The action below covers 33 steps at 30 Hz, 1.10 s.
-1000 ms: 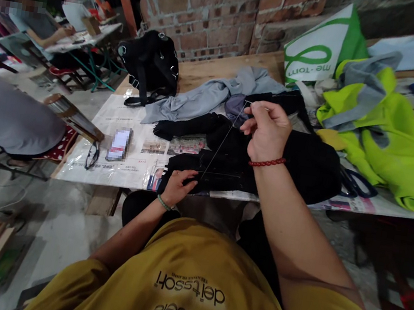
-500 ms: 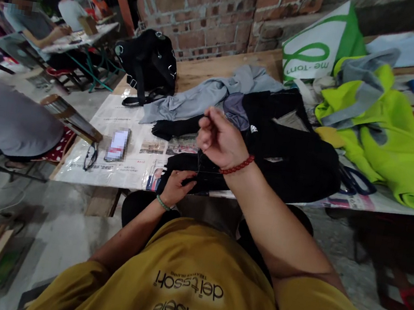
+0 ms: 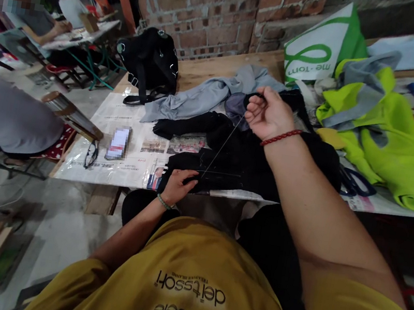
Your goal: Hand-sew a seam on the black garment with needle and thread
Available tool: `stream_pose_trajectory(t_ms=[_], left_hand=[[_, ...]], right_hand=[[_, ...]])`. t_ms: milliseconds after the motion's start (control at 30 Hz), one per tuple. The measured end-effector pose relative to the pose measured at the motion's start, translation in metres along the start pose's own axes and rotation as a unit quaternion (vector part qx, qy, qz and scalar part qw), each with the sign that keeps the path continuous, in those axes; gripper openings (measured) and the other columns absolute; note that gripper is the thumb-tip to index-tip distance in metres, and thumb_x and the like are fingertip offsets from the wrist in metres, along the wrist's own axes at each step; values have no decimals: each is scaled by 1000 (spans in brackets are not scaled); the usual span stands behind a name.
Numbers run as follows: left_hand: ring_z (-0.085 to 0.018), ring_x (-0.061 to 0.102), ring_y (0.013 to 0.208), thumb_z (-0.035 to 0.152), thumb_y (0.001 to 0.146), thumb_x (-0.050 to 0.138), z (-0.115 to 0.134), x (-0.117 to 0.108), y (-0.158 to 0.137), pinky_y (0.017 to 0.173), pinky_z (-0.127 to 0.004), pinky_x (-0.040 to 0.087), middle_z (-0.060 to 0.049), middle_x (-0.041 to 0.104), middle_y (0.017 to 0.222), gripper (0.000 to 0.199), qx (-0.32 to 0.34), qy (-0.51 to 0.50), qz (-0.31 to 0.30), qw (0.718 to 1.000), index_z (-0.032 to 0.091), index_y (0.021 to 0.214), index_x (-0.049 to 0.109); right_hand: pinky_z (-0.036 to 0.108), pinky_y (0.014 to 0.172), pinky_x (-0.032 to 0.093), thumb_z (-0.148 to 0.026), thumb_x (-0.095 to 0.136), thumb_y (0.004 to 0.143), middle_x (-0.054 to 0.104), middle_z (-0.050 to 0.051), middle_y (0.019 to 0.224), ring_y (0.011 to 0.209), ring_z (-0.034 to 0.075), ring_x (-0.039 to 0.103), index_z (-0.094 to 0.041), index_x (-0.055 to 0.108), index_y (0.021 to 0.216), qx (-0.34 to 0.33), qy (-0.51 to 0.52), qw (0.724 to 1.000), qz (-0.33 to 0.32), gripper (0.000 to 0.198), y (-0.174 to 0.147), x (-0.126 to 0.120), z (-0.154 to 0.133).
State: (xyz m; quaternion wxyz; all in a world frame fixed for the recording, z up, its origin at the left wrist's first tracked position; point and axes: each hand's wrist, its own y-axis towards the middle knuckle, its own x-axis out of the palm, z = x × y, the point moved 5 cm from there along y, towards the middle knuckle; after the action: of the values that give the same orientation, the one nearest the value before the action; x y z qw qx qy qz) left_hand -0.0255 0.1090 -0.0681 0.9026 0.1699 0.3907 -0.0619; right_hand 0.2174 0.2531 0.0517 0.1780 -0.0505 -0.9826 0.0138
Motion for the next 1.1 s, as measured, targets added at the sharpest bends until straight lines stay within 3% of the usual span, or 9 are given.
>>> stream_pose_trajectory(t_ms=[167, 367, 433, 567, 667, 733, 800, 933, 1100], left_hand=[[-15, 60, 82, 21, 76, 64, 0, -1, 0, 84, -32, 41, 0, 70, 96, 22, 5, 9, 1, 1000, 22, 98, 65], [-15, 61, 83, 21, 77, 64, 1, -1, 0, 85, -32, 41, 0, 70, 95, 22, 11, 7, 1, 1000, 23, 98, 65], [-15, 61, 83, 21, 76, 64, 0, -1, 0, 84, -32, 42, 0, 71, 94, 22, 18, 3, 7, 1000, 22, 98, 65], [-16, 62, 86, 21, 76, 64, -1, 1, 0, 83, -33, 42, 0, 71, 95, 23, 33, 6, 8, 999, 22, 98, 65], [-16, 62, 86, 21, 76, 64, -3, 1, 0, 83, -33, 42, -1, 71, 95, 23, 37, 6, 13, 999, 23, 99, 65], [-16, 62, 85, 21, 76, 64, -3, 1, 0, 83, -33, 42, -1, 71, 94, 22, 32, 5, 16, 999, 23, 98, 65], [-16, 62, 86, 21, 76, 64, -3, 2, -1, 83, -33, 42, -1, 71, 94, 21, 31, 5, 14, 999, 22, 97, 66], [-17, 62, 89, 20, 76, 64, -1, 1, 0, 84, -34, 41, -1, 71, 95, 23, 35, 9, 9, 999, 23, 99, 65], [-17, 62, 87, 20, 77, 63, -1, 0, 1, 84, -34, 41, -1, 70, 96, 22, 26, 4, 1, 1000, 23, 98, 65]], right_hand=[[22, 59, 45, -26, 42, 89, 60, -3, 59, 58, 6, 60, -18, 53, 85, -128, -153, 980, -11, 14, 7, -5, -2], [35, 83, 45, -28, 53, 83, 66, 7, 90, 89, 18, 60, -17, 62, 87, -344, -465, 805, -127, 14, -49, 32, 19], [36, 84, 45, -31, 51, 83, 66, 5, 91, 90, 19, 60, -20, 63, 86, -329, -432, 823, -168, 16, -74, 47, 32], [36, 78, 49, -41, 49, 84, 66, 3, 84, 82, 17, 63, -22, 59, 89, -155, -190, 949, -200, 22, -103, 71, 58], [39, 77, 50, -46, 49, 83, 65, 2, 86, 87, 18, 63, -23, 57, 93, -76, -99, 975, -186, 26, -97, 73, 67], [43, 82, 48, -44, 49, 84, 65, 3, 90, 94, 20, 61, -22, 58, 92, -128, -176, 965, -145, 25, -84, 60, 62], [49, 94, 38, -38, 51, 83, 65, 4, 93, 107, 23, 55, -22, 62, 88, -234, -321, 908, -136, 19, -73, 45, 52], [56, 108, 5, -26, 52, 82, 66, 0, 94, 126, 24, 39, -29, 64, 88, -372, -546, 718, -221, 14, -65, 22, 46], [58, 107, -1, -21, 49, 84, 65, 0, 100, 127, 24, 38, -30, 64, 90, -427, -633, 620, -184, 19, -55, -1, 41]])
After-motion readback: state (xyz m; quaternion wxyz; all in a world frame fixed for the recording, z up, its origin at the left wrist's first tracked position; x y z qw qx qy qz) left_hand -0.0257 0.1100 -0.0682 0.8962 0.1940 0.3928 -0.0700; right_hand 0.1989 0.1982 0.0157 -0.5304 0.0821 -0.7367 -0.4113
